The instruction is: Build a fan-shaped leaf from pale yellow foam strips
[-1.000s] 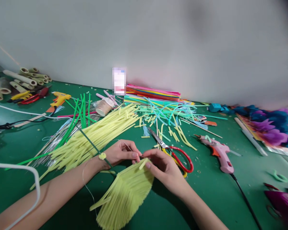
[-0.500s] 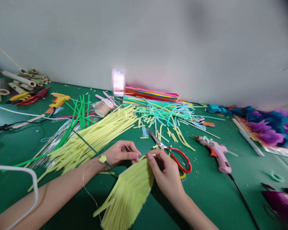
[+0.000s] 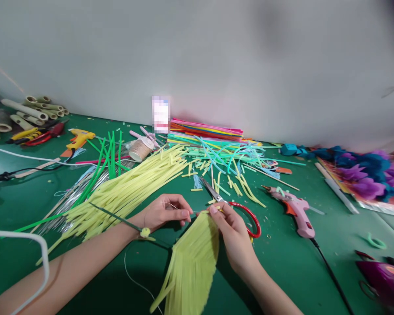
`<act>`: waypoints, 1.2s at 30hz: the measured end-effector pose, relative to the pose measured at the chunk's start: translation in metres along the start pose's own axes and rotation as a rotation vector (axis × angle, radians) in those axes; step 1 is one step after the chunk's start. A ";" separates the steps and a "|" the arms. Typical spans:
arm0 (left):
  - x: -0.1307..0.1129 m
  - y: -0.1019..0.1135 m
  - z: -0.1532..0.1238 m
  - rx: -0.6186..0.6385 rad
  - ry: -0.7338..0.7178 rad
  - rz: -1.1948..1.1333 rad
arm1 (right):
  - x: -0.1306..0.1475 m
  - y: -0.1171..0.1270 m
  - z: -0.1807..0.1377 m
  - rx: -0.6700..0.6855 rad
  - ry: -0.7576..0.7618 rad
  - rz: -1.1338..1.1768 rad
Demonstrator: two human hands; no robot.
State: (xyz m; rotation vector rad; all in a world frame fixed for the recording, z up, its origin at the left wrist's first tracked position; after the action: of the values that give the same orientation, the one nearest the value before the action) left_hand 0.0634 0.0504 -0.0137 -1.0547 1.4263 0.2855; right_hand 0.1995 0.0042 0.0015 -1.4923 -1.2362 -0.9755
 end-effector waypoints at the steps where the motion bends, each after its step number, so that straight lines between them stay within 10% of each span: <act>1: -0.001 -0.001 0.000 0.007 -0.001 0.026 | 0.000 0.000 0.000 -0.005 -0.004 0.009; 12: 0.003 -0.031 -0.012 0.168 0.110 0.400 | 0.000 -0.003 -0.001 -0.054 0.059 -0.067; 36: 0.010 -0.019 -0.007 0.057 0.091 0.188 | 0.003 -0.001 -0.002 -0.083 0.088 -0.114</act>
State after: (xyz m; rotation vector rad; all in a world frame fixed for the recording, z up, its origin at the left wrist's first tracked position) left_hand 0.0745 0.0310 -0.0136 -0.8985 1.6101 0.3333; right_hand 0.1994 0.0034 0.0047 -1.4394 -1.2412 -1.1684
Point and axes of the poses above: each hand's wrist, its own z-axis towards the middle knuckle, its own y-axis out of the back of the hand, x = y × z, the point moved 9 cm from there along z, towards the middle knuckle, and after that the axes turned 5 degrees about -z, right-handed, at the moved point
